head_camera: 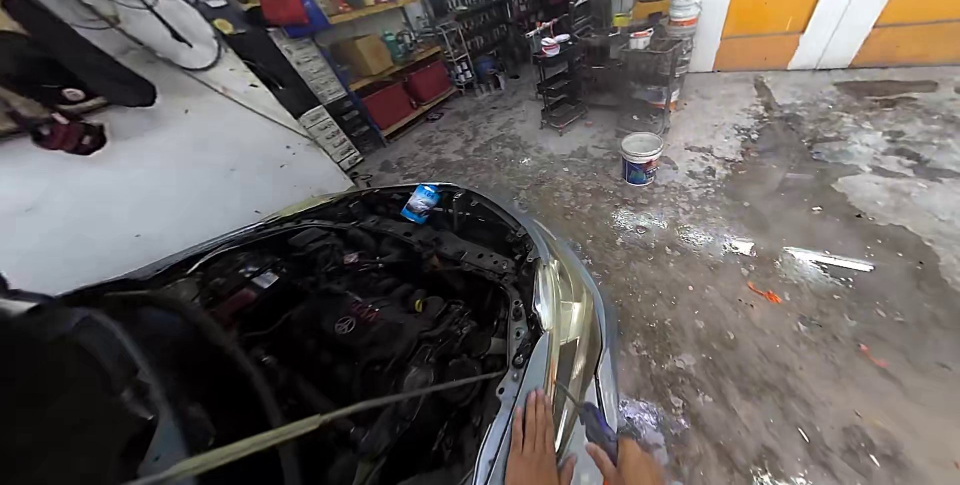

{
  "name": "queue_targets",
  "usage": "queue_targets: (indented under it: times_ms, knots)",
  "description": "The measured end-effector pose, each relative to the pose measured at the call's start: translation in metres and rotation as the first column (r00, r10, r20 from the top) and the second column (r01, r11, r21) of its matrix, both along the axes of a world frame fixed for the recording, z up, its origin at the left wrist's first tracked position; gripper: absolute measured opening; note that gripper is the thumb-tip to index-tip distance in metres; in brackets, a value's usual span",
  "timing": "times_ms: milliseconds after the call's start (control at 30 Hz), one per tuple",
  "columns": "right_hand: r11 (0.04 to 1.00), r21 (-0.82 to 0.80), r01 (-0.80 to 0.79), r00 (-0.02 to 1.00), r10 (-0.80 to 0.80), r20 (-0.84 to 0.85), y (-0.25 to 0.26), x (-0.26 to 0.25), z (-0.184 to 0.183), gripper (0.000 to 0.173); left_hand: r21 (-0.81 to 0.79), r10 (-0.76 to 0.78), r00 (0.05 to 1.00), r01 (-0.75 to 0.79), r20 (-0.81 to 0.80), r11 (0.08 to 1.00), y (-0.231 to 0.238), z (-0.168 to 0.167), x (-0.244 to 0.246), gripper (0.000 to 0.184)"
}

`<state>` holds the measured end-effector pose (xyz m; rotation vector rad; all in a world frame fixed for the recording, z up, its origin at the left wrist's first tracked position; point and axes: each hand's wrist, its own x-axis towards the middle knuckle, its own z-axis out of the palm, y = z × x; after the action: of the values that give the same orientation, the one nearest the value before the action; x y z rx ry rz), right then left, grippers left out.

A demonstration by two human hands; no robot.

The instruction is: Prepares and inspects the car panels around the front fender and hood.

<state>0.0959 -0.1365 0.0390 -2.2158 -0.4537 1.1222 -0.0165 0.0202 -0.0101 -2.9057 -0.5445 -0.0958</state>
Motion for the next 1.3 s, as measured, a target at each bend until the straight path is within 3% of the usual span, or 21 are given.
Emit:
queue_targets:
  times_ms: [100, 267, 333, 467, 600, 733, 867, 1000, 1100, 1200, 1300]
  knots:
    - [0.998, -0.007, 0.057, 0.997, -0.057, -0.048, 0.038, 0.032, 0.007, 0.062, 0.023, 0.002, 0.999, -0.003, 0.035, 1.0, 0.025, -0.002, 0.042, 0.1]
    - [0.995, -0.011, 0.095, 0.989, -0.096, -0.111, 0.064, 0.062, 0.005, 0.061, -0.048, 0.023, 0.981, -0.033, -0.194, 0.998, 0.056, 0.011, 0.097, 0.103]
    - [0.998, -0.018, 0.067, 0.992, -0.068, -0.105, 0.06, 0.057, 0.011, 0.063, -0.111, 0.064, 0.965, -0.094, -0.253, 0.989, 0.057, 0.017, 0.104, 0.095]
    - [0.996, -0.068, -0.049, 0.997, 0.045, -0.065, 0.06, 0.038, 0.046, 0.063, -0.159, 0.183, 0.97, -0.209, -0.162, 0.965, 0.046, 0.029, 0.085, 0.081]
    - [0.984, -0.11, -0.137, 0.99, 0.134, -0.04, 0.068, 0.019, 0.069, 0.057, -0.155, 0.201, 0.976, -0.212, -0.08, 0.965, 0.031, 0.037, 0.039, 0.084]
    - [0.988, -0.145, -0.056, 0.997, 0.061, 0.037, 0.077, 0.022, 0.069, 0.056, -0.169, 0.21, 0.973, -0.223, -0.094, 0.96, 0.028, 0.037, 0.031, 0.083]
    - [0.981, -0.177, -0.085, 0.994, 0.096, 0.054, 0.08, 0.018, 0.071, 0.056, -0.181, 0.232, 0.966, -0.249, -0.109, 0.951, 0.028, 0.036, 0.036, 0.082]
    - [0.987, -0.153, 0.049, 0.993, -0.031, 0.115, 0.083, 0.032, 0.059, 0.058, -0.216, 0.236, 0.963, -0.259, -0.127, 0.941, 0.027, 0.034, 0.033, 0.083]
    - [0.984, -0.17, 0.048, 0.994, -0.03, 0.109, 0.087, 0.036, 0.055, 0.058, -0.203, 0.234, 0.959, -0.264, -0.157, 0.943, 0.026, 0.035, 0.032, 0.076]
    - [0.986, -0.166, 0.018, 0.995, -0.001, 0.102, 0.08, 0.025, 0.058, 0.059, -0.209, 0.226, 0.958, -0.26, -0.175, 0.943, 0.022, 0.038, 0.027, 0.071]
    - [0.991, -0.101, 0.091, 0.987, -0.077, 0.138, 0.055, 0.025, 0.05, 0.059, -0.162, 0.191, 0.973, -0.211, -0.13, 0.964, 0.017, 0.036, 0.011, 0.067]
